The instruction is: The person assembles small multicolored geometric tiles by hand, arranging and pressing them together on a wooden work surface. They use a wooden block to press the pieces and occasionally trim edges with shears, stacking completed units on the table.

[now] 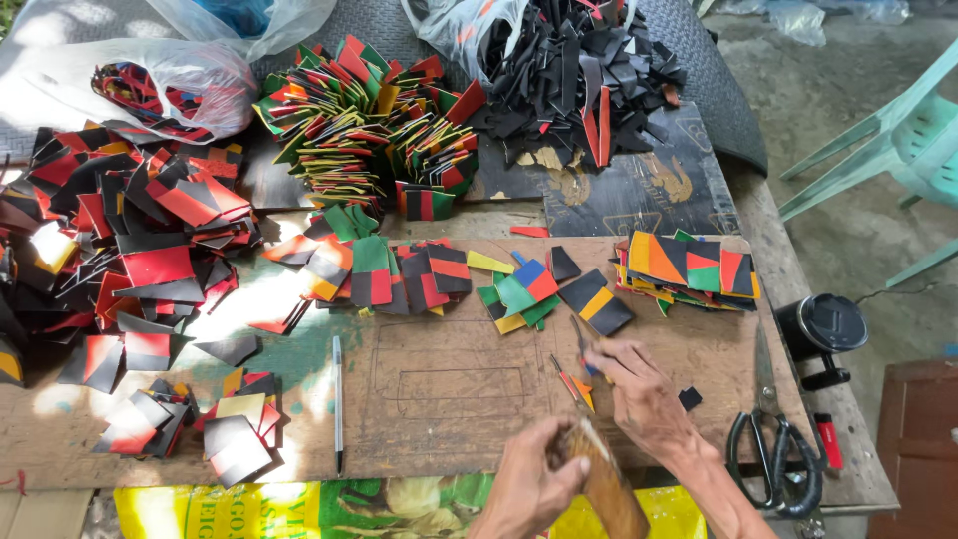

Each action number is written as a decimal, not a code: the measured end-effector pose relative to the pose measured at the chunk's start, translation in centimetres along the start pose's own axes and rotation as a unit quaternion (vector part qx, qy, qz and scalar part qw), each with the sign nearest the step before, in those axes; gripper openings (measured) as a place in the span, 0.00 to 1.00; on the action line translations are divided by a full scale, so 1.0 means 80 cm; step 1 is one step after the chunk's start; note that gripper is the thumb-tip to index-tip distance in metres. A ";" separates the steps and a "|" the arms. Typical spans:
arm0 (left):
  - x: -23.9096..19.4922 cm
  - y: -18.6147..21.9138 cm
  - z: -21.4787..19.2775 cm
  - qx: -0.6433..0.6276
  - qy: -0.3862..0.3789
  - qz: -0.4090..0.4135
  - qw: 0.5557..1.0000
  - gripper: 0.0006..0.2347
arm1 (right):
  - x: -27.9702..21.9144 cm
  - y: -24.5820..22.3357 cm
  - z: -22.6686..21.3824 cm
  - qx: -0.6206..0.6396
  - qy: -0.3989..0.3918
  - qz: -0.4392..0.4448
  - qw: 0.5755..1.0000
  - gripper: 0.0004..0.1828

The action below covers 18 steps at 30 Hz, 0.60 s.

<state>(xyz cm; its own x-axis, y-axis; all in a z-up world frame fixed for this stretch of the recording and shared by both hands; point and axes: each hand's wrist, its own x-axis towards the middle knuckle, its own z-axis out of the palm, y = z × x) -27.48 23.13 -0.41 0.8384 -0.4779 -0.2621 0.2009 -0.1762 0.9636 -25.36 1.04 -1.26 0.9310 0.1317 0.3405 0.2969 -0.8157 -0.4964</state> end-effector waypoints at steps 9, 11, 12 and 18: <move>-0.044 -0.006 -0.087 -0.109 0.111 -0.031 0.987 0.24 | 0.013 -0.044 0.009 -0.036 -0.062 -0.078 0.994 0.21; -0.045 0.003 -0.118 -0.139 0.164 -0.052 0.975 0.27 | -0.020 -0.051 -0.007 0.006 -0.099 -0.071 0.993 0.18; -0.044 0.006 -0.134 -0.144 0.195 -0.045 0.969 0.30 | -0.042 -0.051 -0.018 0.024 -0.128 -0.072 0.989 0.16; -0.020 0.001 -0.153 -0.170 0.243 0.018 0.955 0.20 | -0.082 -0.005 -0.030 -0.106 0.054 0.104 0.987 0.20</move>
<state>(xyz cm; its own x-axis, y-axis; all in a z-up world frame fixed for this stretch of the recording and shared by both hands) -22.59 34.42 0.72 0.9675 -0.0080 -0.2526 0.2505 0.1615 0.9545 -32.11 -0.86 -1.34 0.9358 -0.1031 0.3370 0.0395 -0.9195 -0.3910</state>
